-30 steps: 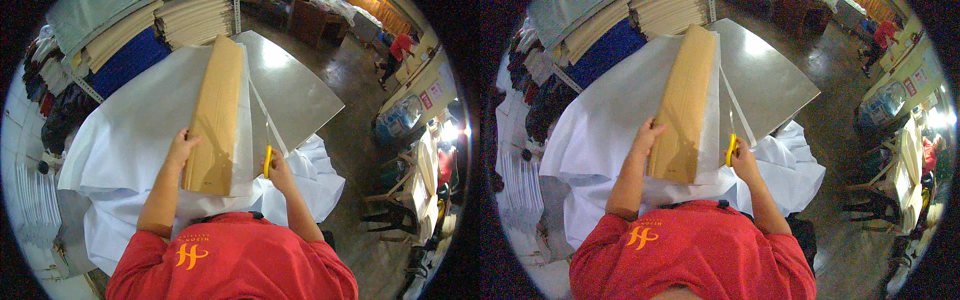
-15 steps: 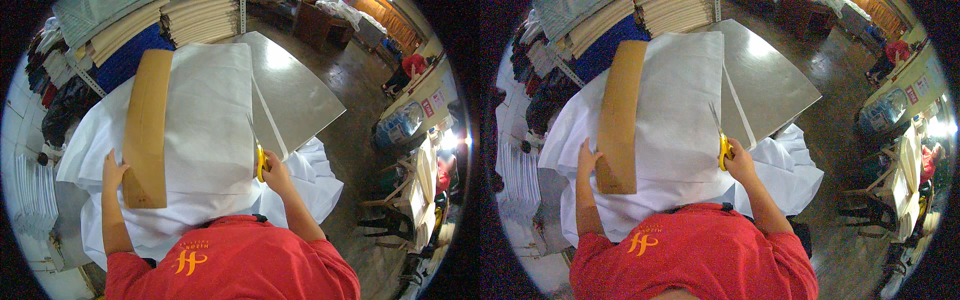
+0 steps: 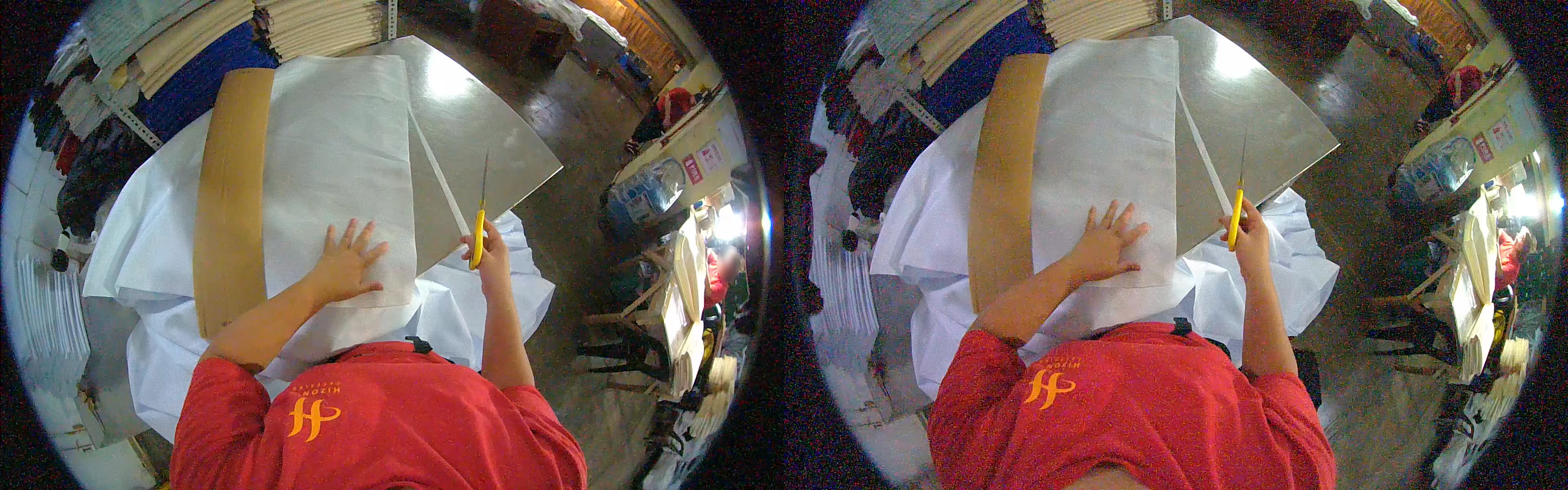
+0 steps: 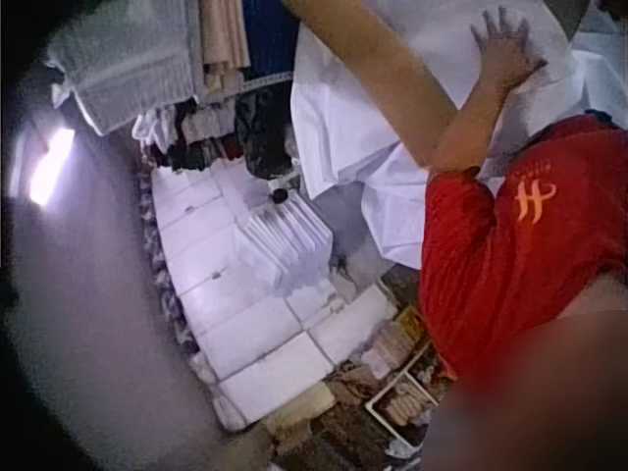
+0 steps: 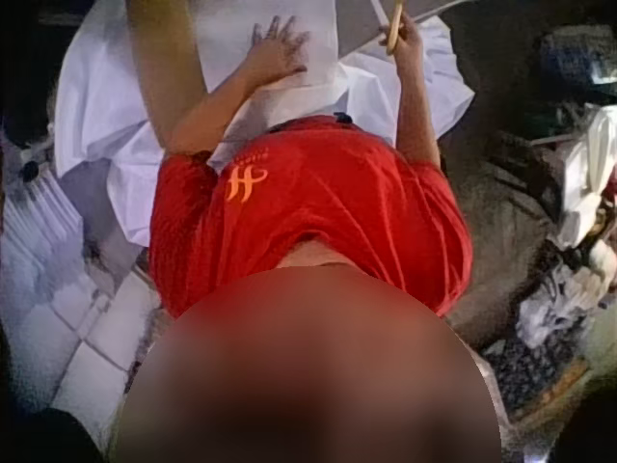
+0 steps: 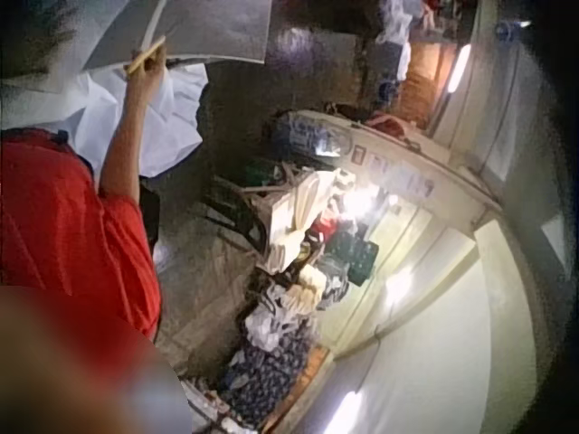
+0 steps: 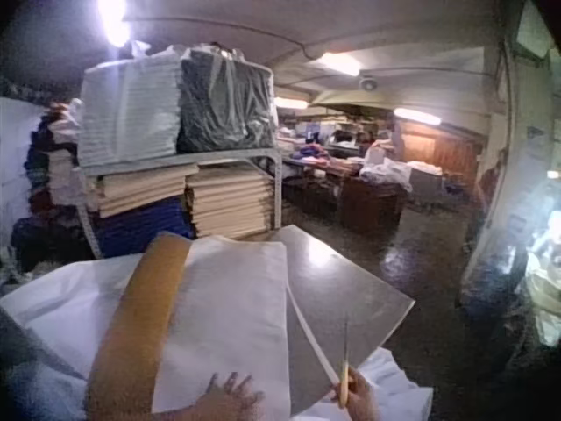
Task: The person uses yellow-handled scissors to cut a large white sheet of fabric on a metal table. They place a long cardboard template on the fabric, align it, and cut along its edge to produce a straight piece. The person repeats this process with a second template, trimming the fabric and setting the cut pieces aside.
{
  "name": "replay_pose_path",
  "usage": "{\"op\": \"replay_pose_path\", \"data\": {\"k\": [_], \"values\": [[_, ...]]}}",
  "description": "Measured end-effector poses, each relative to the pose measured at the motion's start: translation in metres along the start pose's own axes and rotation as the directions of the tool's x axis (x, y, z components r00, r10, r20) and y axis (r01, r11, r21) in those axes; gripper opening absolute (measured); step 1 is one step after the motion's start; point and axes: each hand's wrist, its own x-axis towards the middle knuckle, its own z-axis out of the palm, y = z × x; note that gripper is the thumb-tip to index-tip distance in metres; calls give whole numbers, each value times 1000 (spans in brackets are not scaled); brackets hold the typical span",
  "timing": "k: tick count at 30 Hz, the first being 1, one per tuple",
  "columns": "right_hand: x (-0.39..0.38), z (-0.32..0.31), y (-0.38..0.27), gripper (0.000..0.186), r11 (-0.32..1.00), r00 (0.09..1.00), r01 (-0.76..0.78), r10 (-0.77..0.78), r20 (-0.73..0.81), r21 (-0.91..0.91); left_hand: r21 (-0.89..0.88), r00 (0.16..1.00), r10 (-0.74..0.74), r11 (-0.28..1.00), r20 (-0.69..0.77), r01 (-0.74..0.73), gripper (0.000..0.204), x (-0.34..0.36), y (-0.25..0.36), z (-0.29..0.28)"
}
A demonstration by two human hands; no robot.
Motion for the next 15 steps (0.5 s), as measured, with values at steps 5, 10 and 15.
{"op": "replay_pose_path", "data": {"k": [5, 10, 15], "values": [[-18, -2, 17, 58, 996, 997, -81, 81, 20, 48, 1, 999, -15, 1000, 34, 15, 82, -16, 1, 16], [-29, 3, 26, 57, 994, 992, -96, 92, 81, 49, -33, 970, 19, 999, 244, -11, 79, -47, 24, 8], [-17, 18, 16, 57, 991, 981, -123, 113, 159, 56, -309, 920, 148, 951, 362, -31, 62, -14, -9, -37]]}}
